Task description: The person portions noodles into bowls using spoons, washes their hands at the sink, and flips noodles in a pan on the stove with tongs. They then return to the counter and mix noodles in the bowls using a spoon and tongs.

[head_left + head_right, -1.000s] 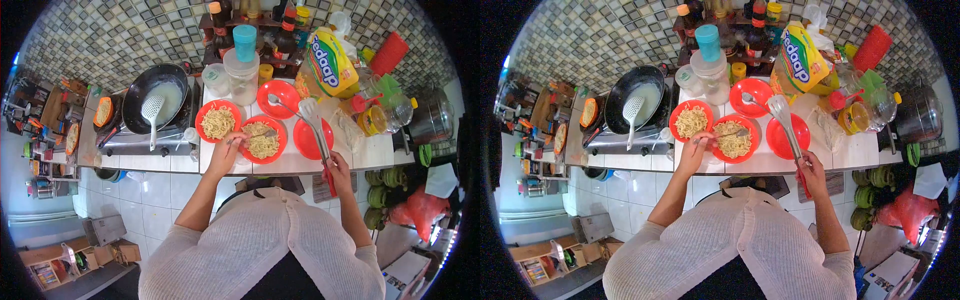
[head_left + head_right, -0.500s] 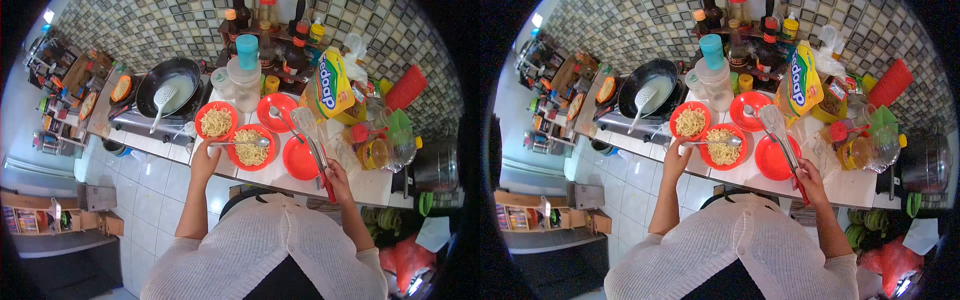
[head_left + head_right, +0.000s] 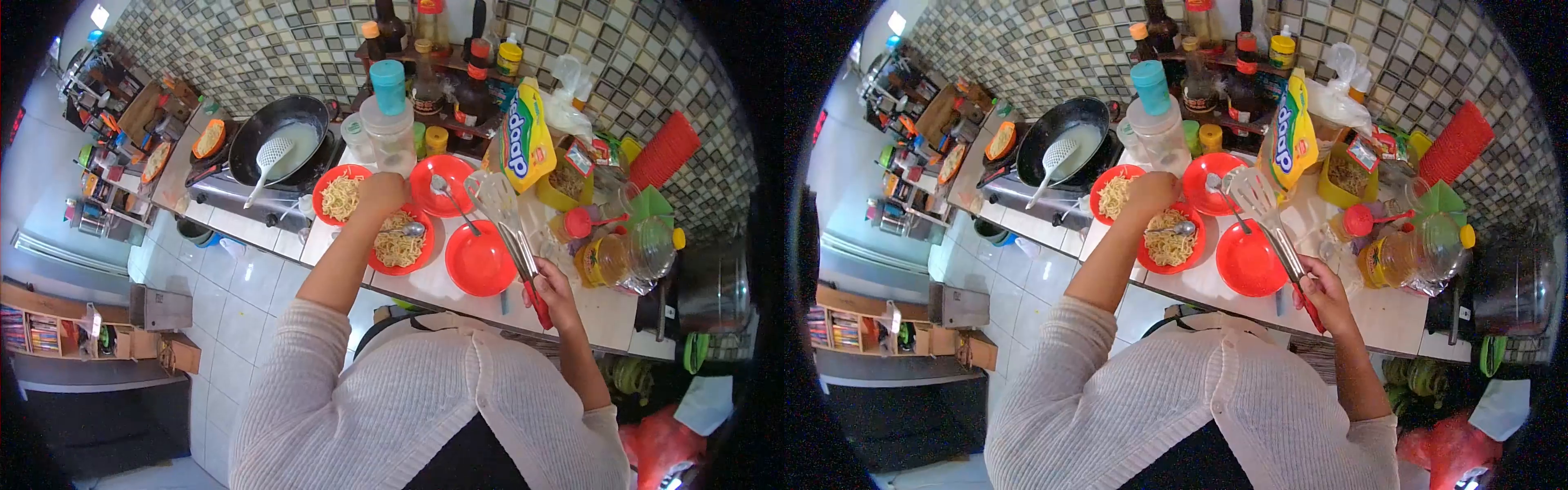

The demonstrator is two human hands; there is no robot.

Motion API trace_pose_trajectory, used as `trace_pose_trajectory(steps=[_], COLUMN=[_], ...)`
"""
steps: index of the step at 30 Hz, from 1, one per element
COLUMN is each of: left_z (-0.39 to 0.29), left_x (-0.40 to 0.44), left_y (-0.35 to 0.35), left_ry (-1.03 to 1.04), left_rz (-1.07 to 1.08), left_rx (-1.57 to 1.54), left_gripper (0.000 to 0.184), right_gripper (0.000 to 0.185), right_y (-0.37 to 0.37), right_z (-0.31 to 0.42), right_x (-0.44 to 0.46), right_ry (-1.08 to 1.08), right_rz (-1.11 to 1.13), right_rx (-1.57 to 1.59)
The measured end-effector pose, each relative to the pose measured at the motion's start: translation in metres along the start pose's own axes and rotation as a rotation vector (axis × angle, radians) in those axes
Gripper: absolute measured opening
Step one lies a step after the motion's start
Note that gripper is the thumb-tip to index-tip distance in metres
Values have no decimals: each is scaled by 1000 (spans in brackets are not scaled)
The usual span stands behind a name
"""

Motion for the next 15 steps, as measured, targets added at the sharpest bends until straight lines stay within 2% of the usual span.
trace_pose_trajectory(steps=[2,6,8,12,14,15], left_z=[9,16,12,8,18,20], left_x=[23,44,39,33,40,41], left_y=[23,33,33,35,52,56], left_ry=[-87,-61,-149,-137,-87,-89], left_rz=[44,172,216,203,178,172], left_rx=[-131,-280,-519,-674,-1005,-1008], left_gripper=[39,44,48,48,46,46], right_gripper=[56,60,61,61,61,61], right_y=[-3,-9,-13,-15,-13,-12], right_z=[3,0,-2,-2,0,0], right_x=[-8,-20,-22,-23,-22,-21], right_ry=[-16,4,1,-18,13,12], right_rz=[-9,-69,-90,-103,-128,-123], right_rx=[32,54,18,29,30,26])
Point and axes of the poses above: each hand's wrist, its own x-axis towards the middle knuckle, its own y-axis out of the palm, z = x × y, the point moved 2 cm from there along x, towards the middle knuckle, and after that the axes turned 8 degrees about -x, right-handed, at the moved point
